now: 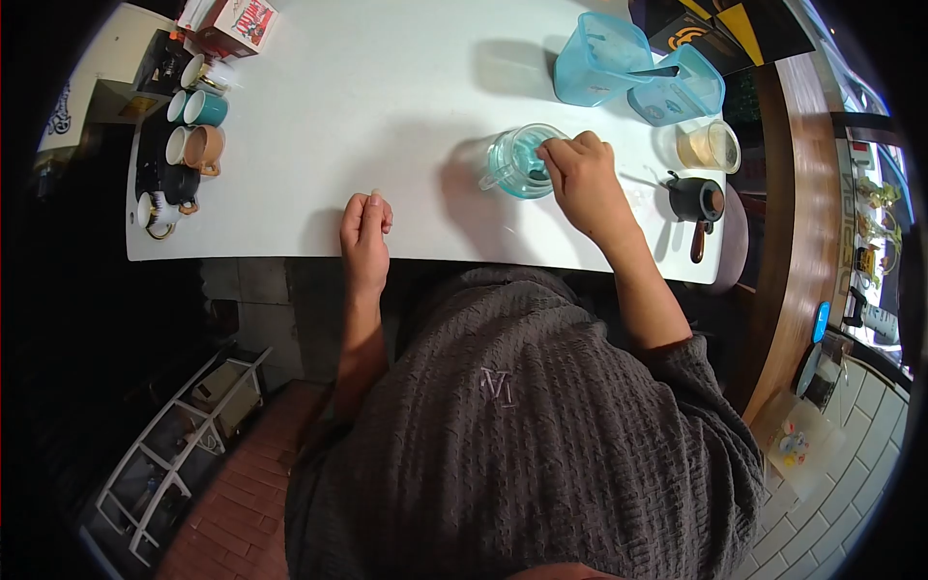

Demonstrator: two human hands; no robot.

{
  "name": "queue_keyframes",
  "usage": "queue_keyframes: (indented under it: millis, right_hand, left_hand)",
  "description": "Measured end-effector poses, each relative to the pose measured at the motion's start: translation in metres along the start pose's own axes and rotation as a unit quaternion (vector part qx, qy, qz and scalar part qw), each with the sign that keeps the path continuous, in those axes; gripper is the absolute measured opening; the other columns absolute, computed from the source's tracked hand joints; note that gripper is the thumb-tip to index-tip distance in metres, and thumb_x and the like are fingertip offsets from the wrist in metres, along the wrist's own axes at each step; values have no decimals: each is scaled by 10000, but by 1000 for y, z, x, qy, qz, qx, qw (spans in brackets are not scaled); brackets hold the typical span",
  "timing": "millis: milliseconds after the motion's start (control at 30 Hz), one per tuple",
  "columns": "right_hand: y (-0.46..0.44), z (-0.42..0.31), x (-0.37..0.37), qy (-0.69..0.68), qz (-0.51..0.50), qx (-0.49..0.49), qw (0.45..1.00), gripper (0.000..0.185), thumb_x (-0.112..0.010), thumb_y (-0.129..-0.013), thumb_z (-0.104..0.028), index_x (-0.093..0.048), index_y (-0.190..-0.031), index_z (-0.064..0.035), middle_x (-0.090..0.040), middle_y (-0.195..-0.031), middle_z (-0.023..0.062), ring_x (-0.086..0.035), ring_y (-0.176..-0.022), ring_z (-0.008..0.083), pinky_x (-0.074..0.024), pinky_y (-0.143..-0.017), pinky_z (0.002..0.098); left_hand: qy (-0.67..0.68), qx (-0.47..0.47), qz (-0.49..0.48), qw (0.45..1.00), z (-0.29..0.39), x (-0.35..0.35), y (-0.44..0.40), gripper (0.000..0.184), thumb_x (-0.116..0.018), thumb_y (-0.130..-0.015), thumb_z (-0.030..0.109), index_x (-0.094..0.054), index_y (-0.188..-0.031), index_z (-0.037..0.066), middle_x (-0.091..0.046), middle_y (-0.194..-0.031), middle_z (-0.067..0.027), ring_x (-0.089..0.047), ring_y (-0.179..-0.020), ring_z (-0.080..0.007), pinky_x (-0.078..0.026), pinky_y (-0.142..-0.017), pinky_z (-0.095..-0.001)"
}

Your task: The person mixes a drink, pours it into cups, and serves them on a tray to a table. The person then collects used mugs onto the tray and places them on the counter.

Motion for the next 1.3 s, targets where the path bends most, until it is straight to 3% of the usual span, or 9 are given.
queue_keyframes:
  millis: [100, 233, 300, 567, 700, 900, 1033, 1133, 1300]
  right_hand:
    - [0, 2, 4, 57, 79, -15, 995, 94, -606, -893, -142, -660, -936, -78, -661, -773, 45, -537, -786, 267, -393, -730, 400]
    - [0, 3, -4, -9, 79, -6, 997, 92, -610, -893, -150, -660, -935, -85, -657, -770, 42, -533, -791, 261, -385, -745, 395]
    - [1, 0, -8, -61, 15, 3, 998, 99, -608, -895, -152, -664, -950, -91, -664, -802, 47, -536, -805, 264, -383, -754, 394]
    - [0, 3, -1, -5, 65, -10, 998, 97, -600, -897, -168, -651, -909, -87, -665, -799, 65, -543, -826, 272, -386, -763, 401]
    - [3, 1, -4, -44, 8, -1, 999, 106, -606, -898, -155, -668, -950, -87, -665, -821, 56, -546, -832, 268, -387, -765, 393]
    - [2, 4, 0, 11, 78, -9, 997, 119, -604, -901, -160, -671, -966, -86, -664, -817, 45, -546, -837, 259, -385, -777, 391]
    - [6, -2, -4, -59, 22, 16, 998, 110, -608, -898, -149, -673, -968, -95, -669, -830, 45, -540, -835, 260, -386, -787, 380]
    - [7, 1, 1, -14, 13, -13, 1000, 105, -598, -891, -174, -656, -913, -89, -662, -831, 61, -537, -863, 274, -387, -789, 404]
    - [9, 1, -2, 1, 69, -5, 998, 95, -602, -881, -175, -655, -914, -102, -658, -837, 51, -538, -864, 269, -386, -794, 402]
  left_hand:
    - [-8, 7, 5, 1000, 3, -2, -1, 300, -451, -1019, 200, -420, -749, 74, -420, -661, 15, -356, -618, -74, -323, -593, -230]
    - [-12, 16, 12, 1000, 6, -9, -1, 270, -462, -1022, 214, -475, -803, 56, -408, -653, 27, -348, -603, -67, -316, -577, -225]
    - [-24, 18, 10, 1000, 6, -10, -1, 266, -479, -1017, 216, -505, -818, 40, -443, -666, 24, -371, -604, -62, -334, -574, -221]
    - [-70, 19, -15, 997, 10, -15, 3, 234, -564, -979, 217, -619, -1025, -6, -521, -736, 23, -450, -684, -52, -371, -644, -210]
    - [-60, 39, -17, 997, 7, -13, 3, 235, -580, -970, 223, -620, -1013, -4, -521, -749, 29, -443, -683, -48, -364, -638, -210]
    - [-50, 38, -23, 998, 10, -13, 4, 228, -573, -972, 207, -618, -1007, -13, -515, -749, 33, -434, -686, -46, -352, -634, -212]
    - [-52, 46, -22, 997, 10, -12, 4, 229, -564, -974, 204, -617, -1007, -17, -508, -744, 33, -433, -686, -48, -350, -634, -213]
    - [-61, 51, -20, 997, 10, -13, 3, 238, -560, -976, 212, -615, -1009, -17, -505, -739, 31, -433, -684, -49, -350, -633, -214]
    - [-50, 57, -32, 997, 7, -18, 3, 250, -550, -980, 224, -612, -1007, -16, -501, -732, 29, -430, -680, -51, -351, -631, -214]
Point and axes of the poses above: each hand's wrist, its own y-axis away from the middle knuckle, its own x-axis out of the back of the hand, z = x × y, the point moved 4 cm from there along -y, towards the middle knuckle
